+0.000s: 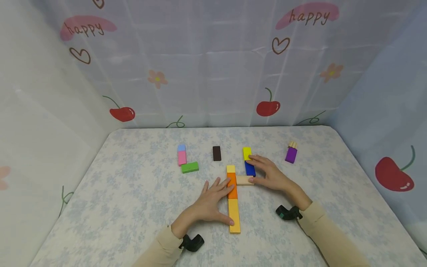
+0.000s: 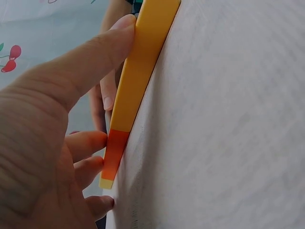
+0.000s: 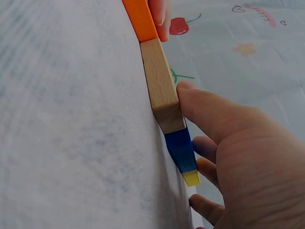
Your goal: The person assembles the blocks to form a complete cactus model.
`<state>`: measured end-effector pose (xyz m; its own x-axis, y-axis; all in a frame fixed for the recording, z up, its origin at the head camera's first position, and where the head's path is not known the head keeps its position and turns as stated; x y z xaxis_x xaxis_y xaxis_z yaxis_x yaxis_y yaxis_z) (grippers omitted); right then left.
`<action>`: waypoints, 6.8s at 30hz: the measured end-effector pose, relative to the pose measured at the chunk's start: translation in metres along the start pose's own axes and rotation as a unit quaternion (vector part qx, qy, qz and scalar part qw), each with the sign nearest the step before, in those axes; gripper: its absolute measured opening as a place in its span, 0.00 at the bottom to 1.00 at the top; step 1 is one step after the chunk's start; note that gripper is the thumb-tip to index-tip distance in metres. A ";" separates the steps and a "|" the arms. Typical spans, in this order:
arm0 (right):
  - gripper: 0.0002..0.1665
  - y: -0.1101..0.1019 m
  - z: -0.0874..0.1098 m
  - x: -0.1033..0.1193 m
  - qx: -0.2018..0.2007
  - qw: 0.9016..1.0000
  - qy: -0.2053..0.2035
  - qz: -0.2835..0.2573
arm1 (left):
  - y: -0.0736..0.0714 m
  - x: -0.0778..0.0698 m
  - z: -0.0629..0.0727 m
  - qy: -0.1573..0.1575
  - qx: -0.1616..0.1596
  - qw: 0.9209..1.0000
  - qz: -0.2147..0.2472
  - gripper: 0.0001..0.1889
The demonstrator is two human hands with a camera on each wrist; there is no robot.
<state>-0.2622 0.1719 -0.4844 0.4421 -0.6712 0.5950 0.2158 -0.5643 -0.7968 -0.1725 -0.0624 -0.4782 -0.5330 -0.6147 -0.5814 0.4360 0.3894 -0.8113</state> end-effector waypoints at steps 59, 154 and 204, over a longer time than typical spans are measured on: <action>0.38 0.001 0.000 0.000 0.013 1.000 0.016 0.008 | -0.089 0.098 -0.086 -0.167 -0.137 0.939 0.266 0.44; 0.39 -0.001 0.000 0.000 0.017 1.000 0.024 0.001 | -0.061 0.074 -0.102 -0.120 -0.166 0.940 0.272 0.29; 0.38 0.000 0.000 0.000 0.018 1.000 0.021 0.001 | -0.060 0.077 -0.104 -0.119 -0.146 0.953 0.239 0.27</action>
<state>-0.2624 0.1722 -0.4841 0.4058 -0.6918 0.5973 0.2465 -0.5464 -0.8004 -0.3155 -0.0621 -0.4804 -0.1290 -0.4445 -0.8864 0.3483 0.8166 -0.4602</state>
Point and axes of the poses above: each hand's wrist, its own z-axis away from the middle knuckle, its own y-axis out of the palm, x = y × z, the point moved 4 cm from there along -z, towards the middle knuckle, and after that the axes turned 7 degrees about y, right-handed, at the moved point
